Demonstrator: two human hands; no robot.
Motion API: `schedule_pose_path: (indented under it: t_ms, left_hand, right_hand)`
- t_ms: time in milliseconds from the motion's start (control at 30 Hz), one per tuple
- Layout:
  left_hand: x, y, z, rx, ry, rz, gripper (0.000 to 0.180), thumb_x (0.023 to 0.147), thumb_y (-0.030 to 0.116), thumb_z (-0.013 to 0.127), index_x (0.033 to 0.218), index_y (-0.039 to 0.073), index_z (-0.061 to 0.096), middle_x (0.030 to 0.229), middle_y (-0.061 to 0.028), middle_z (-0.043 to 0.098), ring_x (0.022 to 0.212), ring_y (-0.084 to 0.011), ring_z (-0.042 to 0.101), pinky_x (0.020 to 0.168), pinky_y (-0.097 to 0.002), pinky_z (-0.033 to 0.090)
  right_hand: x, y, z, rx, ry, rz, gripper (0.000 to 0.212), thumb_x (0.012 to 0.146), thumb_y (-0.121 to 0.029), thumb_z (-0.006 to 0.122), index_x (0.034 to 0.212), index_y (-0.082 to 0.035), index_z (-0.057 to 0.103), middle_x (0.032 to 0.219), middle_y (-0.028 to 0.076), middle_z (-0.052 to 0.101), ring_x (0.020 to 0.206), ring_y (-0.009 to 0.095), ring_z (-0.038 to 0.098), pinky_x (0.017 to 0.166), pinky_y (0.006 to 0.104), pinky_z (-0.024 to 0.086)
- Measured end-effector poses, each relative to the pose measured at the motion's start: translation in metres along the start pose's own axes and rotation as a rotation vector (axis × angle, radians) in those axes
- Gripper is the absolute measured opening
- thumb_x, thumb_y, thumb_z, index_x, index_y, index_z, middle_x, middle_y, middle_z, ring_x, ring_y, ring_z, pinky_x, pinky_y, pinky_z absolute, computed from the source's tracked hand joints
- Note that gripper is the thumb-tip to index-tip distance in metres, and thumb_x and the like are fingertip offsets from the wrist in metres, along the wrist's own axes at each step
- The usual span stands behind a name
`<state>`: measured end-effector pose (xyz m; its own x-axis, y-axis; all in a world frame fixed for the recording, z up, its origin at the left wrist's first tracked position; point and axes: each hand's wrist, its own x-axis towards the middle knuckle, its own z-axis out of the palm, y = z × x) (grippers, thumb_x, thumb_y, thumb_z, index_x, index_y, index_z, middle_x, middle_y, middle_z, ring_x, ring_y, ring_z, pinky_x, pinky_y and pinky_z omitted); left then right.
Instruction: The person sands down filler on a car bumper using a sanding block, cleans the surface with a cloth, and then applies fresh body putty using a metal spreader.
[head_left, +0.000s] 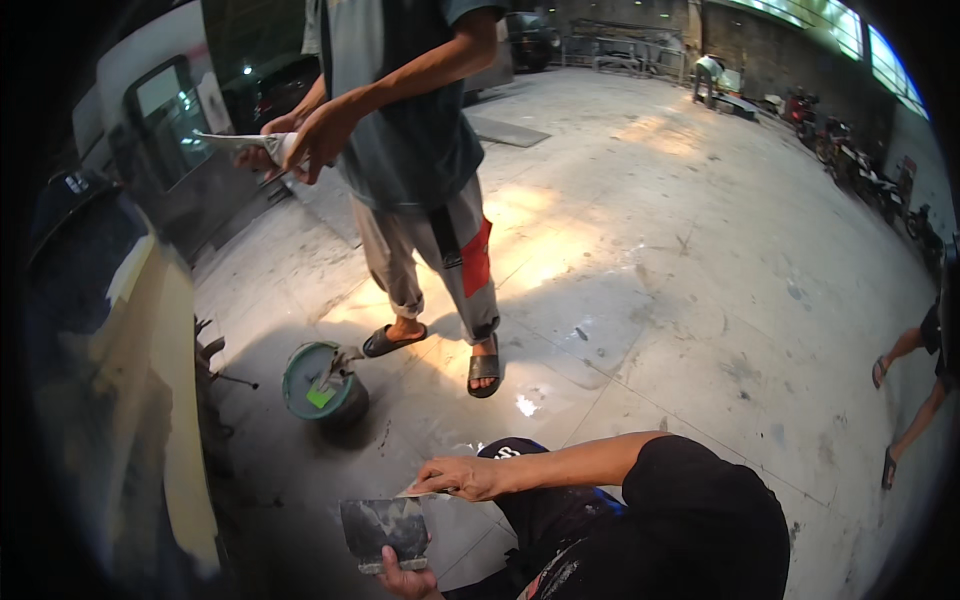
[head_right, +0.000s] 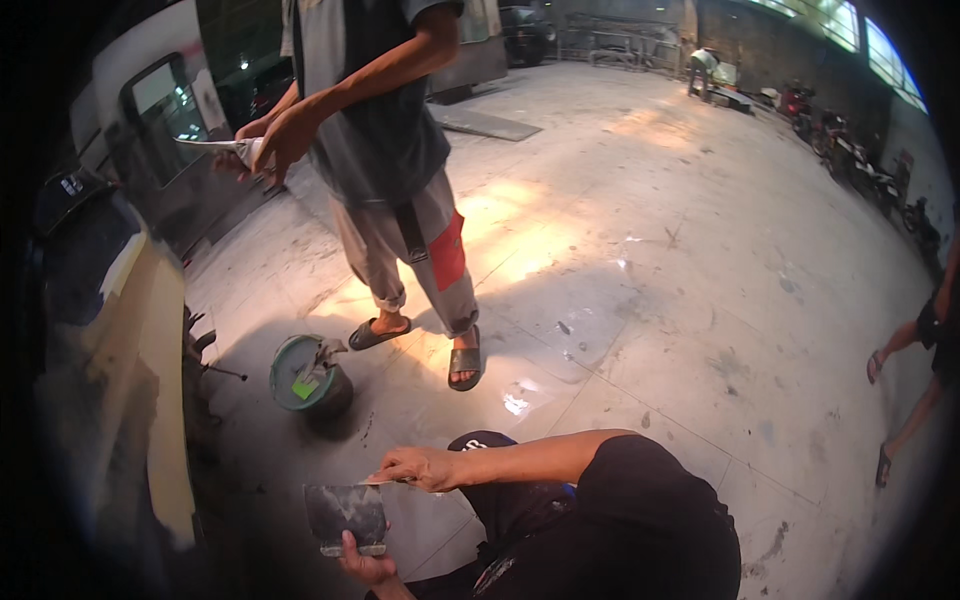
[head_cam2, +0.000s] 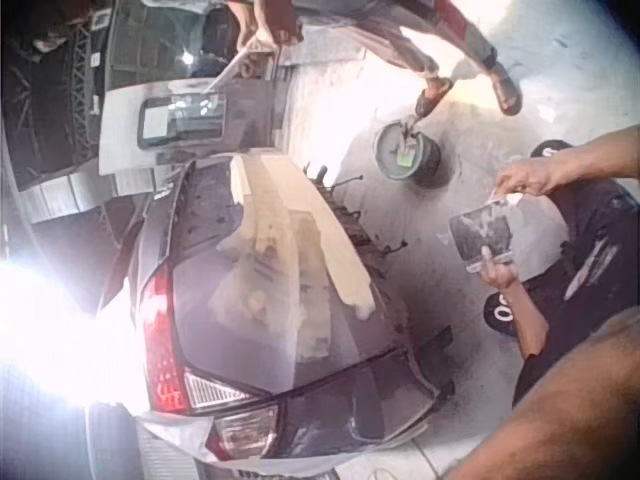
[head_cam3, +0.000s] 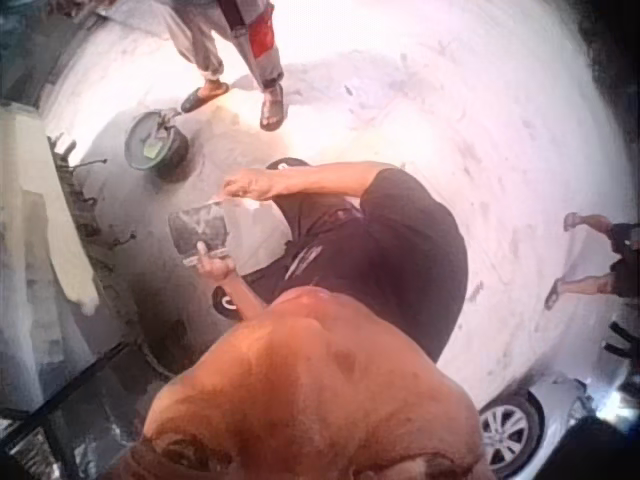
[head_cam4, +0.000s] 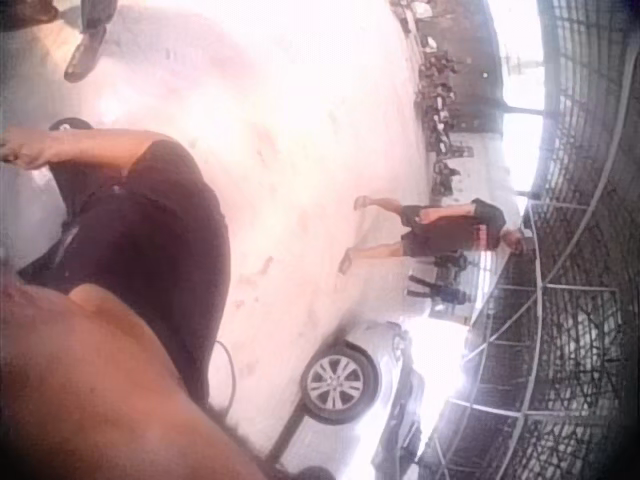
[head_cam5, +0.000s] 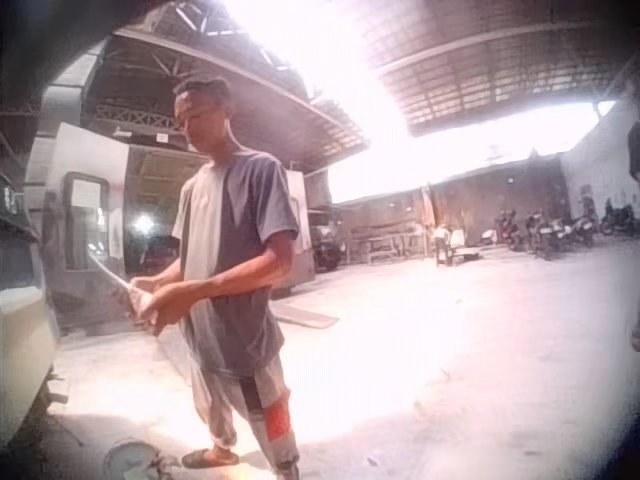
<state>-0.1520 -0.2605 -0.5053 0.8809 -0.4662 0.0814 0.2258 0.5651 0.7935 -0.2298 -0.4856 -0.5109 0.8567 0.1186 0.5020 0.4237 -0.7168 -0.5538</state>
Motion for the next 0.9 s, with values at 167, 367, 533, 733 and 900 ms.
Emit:
schedule_pose_path:
  t_ms: [167,367,533,733,900]
  left_hand:
    - [0.029,-0.039,-0.068,0.764,0.048,0.485,0.033,0.082,0.031,0.071,0.089,0.0,0.066,0.088,-0.0203,0.068,0.073,-0.0425,0.063,0.07,-0.0522,0.05]
    - [0.028,-0.047,-0.025,-0.181,-0.03,-0.14,0.029,0.08,0.022,0.067,0.091,-0.004,0.064,0.087,-0.0199,0.066,0.076,-0.0344,0.063,0.066,-0.0429,0.054]
    - [0.06,-0.143,-0.089,0.262,-0.175,0.174,0.041,0.083,0.026,0.059,0.109,-0.007,0.061,0.107,-0.0177,0.064,0.099,-0.0258,0.061,0.084,-0.0396,0.051]
    - [0.017,-0.067,0.039,-0.329,-0.504,-0.364,0.046,0.088,0.022,0.053,0.124,-0.007,0.054,0.12,-0.0175,0.06,0.11,-0.0227,0.057,0.094,-0.0337,0.047]
    - [-0.006,-0.092,0.077,-0.207,-0.566,-0.502,0.046,0.09,0.023,0.052,0.126,-0.006,0.052,0.12,-0.0165,0.059,0.108,-0.0216,0.057,0.093,-0.0323,0.046]
  right_hand:
    - [-0.029,-0.004,0.005,-0.27,0.187,0.193,0.053,0.081,-0.006,0.057,0.132,-0.019,0.055,0.12,0.013,0.056,0.11,0.033,0.055,0.09,0.0441,0.046]
    - [-0.013,-0.066,0.012,-0.419,0.128,0.1,0.053,0.081,-0.009,0.055,0.133,-0.017,0.052,0.124,0.017,0.05,0.118,0.032,0.049,0.092,0.0464,0.042]
    - [0.001,-0.066,0.013,-0.296,0.178,0.164,0.052,0.08,-0.008,0.055,0.131,-0.015,0.053,0.12,0.019,0.052,0.114,0.034,0.052,0.088,0.0454,0.043]
    - [-0.012,-0.091,0.001,-0.302,0.314,0.414,0.042,0.086,-0.008,0.05,0.127,-0.013,0.056,0.11,0.017,0.059,0.106,0.032,0.058,0.086,0.0414,0.047]
    - [-0.04,-0.097,0.001,-0.377,0.449,0.668,0.041,0.09,-0.02,0.048,0.13,-0.022,0.059,0.115,0.013,0.065,0.099,0.032,0.064,0.084,0.0411,0.052]
